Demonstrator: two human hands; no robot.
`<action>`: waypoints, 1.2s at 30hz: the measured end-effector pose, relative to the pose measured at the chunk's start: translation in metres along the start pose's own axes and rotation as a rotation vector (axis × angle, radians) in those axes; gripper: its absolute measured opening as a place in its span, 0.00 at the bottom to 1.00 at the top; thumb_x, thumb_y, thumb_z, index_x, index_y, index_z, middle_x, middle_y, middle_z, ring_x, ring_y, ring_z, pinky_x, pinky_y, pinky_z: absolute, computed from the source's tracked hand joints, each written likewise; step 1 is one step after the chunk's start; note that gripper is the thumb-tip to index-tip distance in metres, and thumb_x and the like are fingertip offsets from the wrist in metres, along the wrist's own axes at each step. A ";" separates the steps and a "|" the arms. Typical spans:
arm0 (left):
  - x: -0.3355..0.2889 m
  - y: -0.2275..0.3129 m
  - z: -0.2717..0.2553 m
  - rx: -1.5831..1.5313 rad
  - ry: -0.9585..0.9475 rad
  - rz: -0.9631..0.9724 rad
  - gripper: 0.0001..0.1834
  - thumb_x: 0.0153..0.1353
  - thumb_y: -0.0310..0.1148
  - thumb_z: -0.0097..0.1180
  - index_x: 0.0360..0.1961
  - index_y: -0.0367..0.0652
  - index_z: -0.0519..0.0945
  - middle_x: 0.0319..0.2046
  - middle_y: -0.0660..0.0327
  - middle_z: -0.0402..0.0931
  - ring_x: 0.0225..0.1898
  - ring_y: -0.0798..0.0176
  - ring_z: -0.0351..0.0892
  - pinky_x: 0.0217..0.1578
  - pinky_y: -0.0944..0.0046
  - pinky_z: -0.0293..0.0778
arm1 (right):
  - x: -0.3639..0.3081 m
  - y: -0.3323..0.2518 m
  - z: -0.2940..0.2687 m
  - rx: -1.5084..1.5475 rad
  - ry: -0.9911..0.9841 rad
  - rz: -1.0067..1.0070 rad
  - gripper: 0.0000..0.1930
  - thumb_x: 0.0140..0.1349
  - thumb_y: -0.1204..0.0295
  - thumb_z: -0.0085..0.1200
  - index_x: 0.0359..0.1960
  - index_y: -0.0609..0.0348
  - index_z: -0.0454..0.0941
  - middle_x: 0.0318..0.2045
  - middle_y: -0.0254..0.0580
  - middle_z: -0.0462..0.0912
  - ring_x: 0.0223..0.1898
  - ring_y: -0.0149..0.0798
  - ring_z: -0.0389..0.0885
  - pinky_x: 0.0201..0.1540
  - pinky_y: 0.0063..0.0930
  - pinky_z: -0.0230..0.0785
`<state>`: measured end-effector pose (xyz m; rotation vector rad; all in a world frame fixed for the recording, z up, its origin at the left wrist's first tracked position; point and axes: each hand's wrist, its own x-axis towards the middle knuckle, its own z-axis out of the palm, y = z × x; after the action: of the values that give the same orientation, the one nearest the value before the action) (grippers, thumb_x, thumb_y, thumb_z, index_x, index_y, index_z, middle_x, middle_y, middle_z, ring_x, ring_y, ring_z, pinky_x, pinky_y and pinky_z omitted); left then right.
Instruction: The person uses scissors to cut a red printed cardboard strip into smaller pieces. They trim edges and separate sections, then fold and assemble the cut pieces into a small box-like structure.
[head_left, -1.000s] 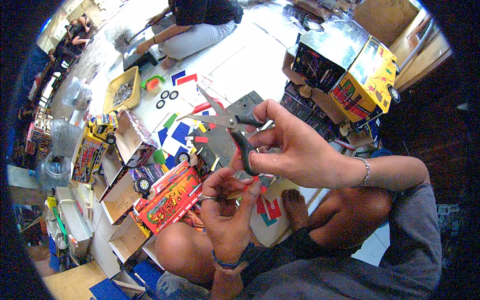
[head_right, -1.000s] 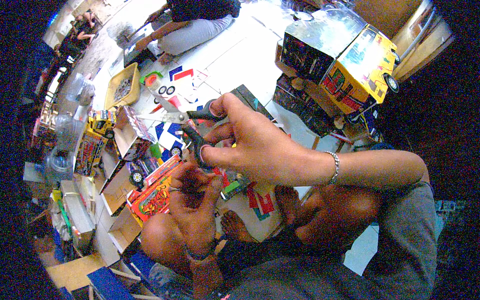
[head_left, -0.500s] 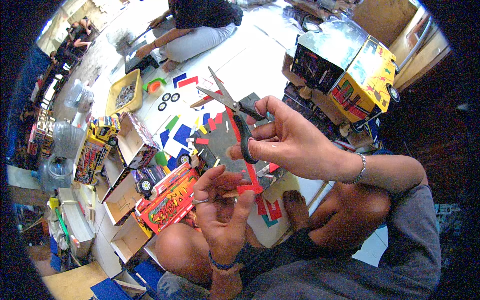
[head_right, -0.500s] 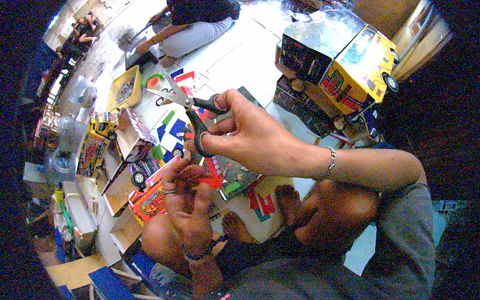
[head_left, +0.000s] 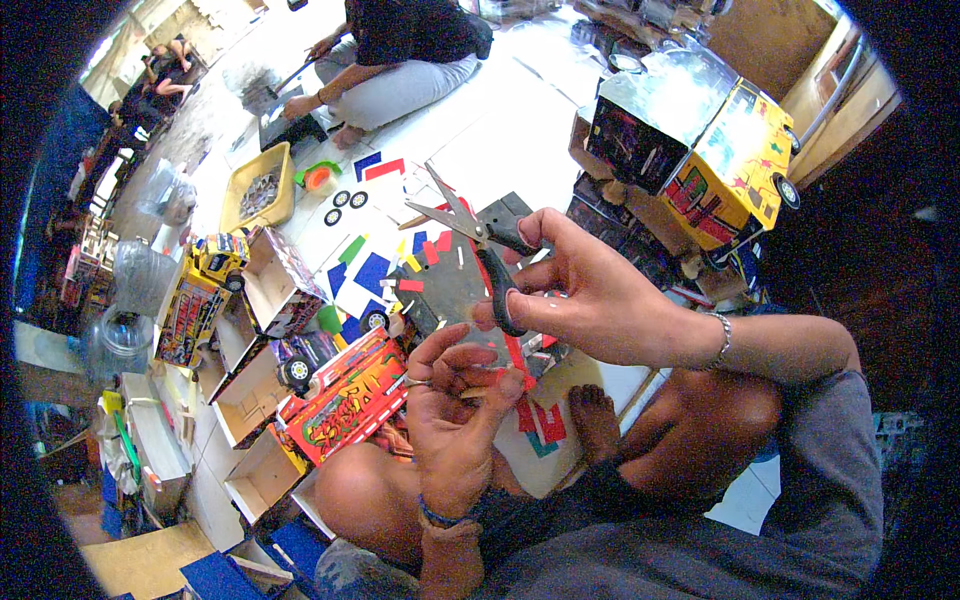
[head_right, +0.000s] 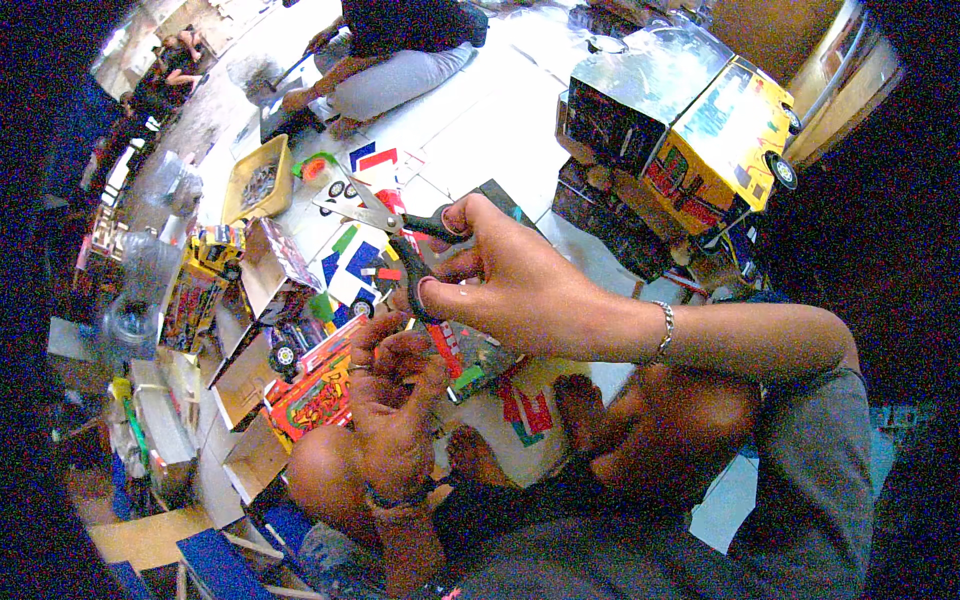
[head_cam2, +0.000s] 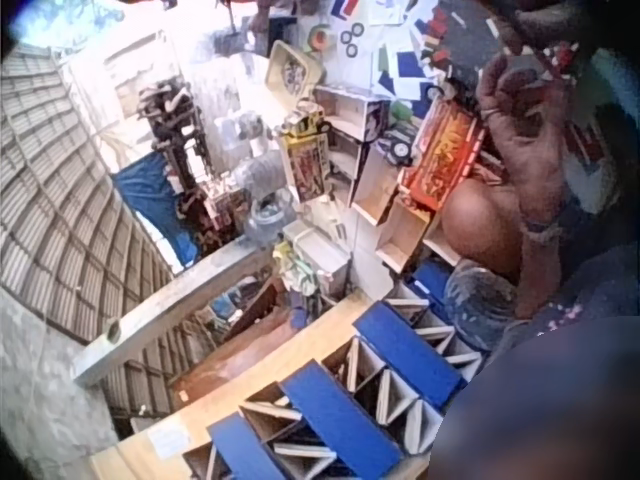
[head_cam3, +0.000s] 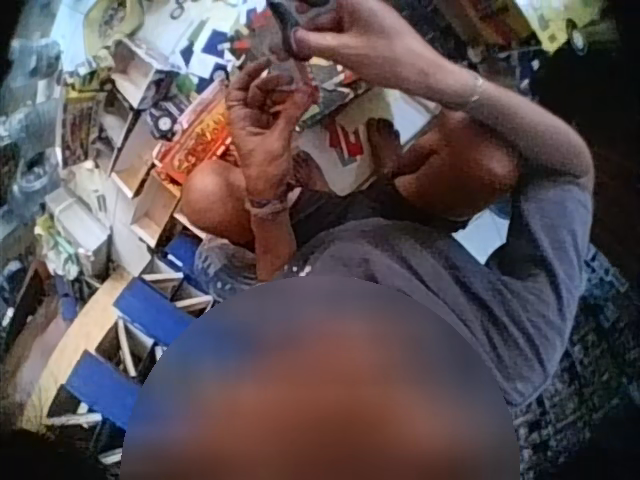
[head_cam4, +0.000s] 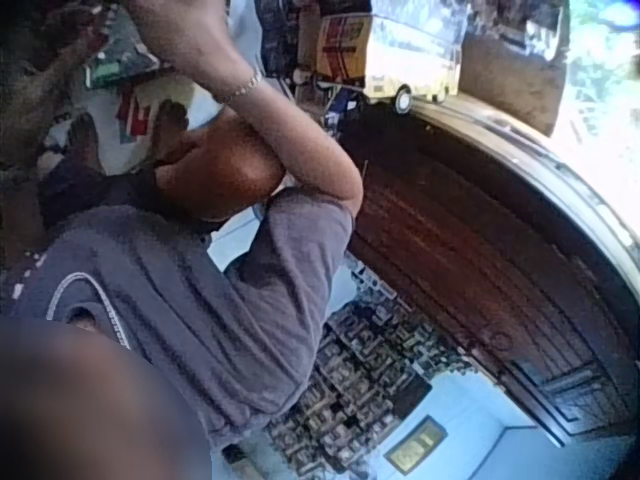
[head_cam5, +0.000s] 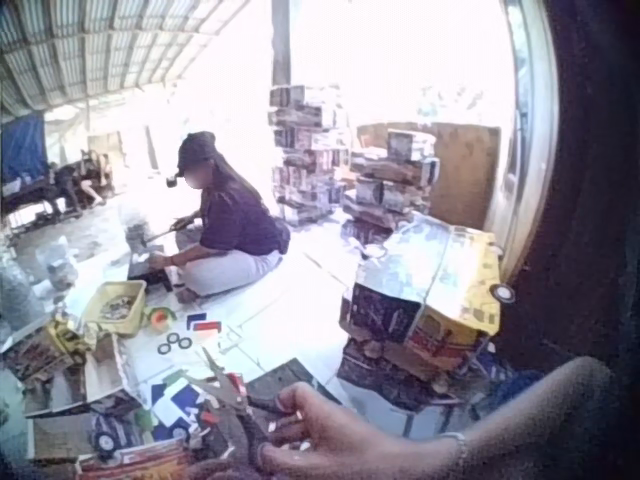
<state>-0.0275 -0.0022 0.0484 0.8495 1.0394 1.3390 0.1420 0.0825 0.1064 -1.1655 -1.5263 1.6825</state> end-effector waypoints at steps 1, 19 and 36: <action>0.000 -0.001 0.000 -0.001 0.003 0.009 0.33 0.57 0.20 0.69 0.62 0.40 0.67 0.46 0.59 0.77 0.42 0.68 0.80 0.44 0.69 0.80 | -0.001 0.000 -0.001 -0.027 0.001 0.006 0.22 0.70 0.74 0.55 0.57 0.63 0.56 0.47 0.53 0.86 0.51 0.34 0.82 0.51 0.28 0.76; 0.008 -0.002 -0.008 -0.129 -0.031 -0.201 0.18 0.75 0.37 0.49 0.61 0.41 0.71 0.54 0.57 0.78 0.53 0.61 0.81 0.49 0.59 0.82 | 0.004 0.001 -0.014 0.225 -0.346 -0.139 0.20 0.70 0.78 0.52 0.57 0.60 0.55 0.56 0.55 0.80 0.57 0.36 0.80 0.58 0.30 0.76; 0.012 -0.014 -0.015 -0.034 0.100 0.021 0.14 0.63 0.21 0.63 0.47 0.37 0.73 0.46 0.48 0.83 0.49 0.61 0.83 0.52 0.62 0.78 | 0.020 0.003 -0.024 0.184 -0.148 -0.251 0.18 0.72 0.70 0.54 0.56 0.60 0.61 0.44 0.49 0.86 0.46 0.32 0.84 0.49 0.27 0.77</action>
<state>-0.0375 0.0075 0.0294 0.7767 1.0847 1.4250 0.1547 0.1107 0.1002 -0.7365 -1.4987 1.7238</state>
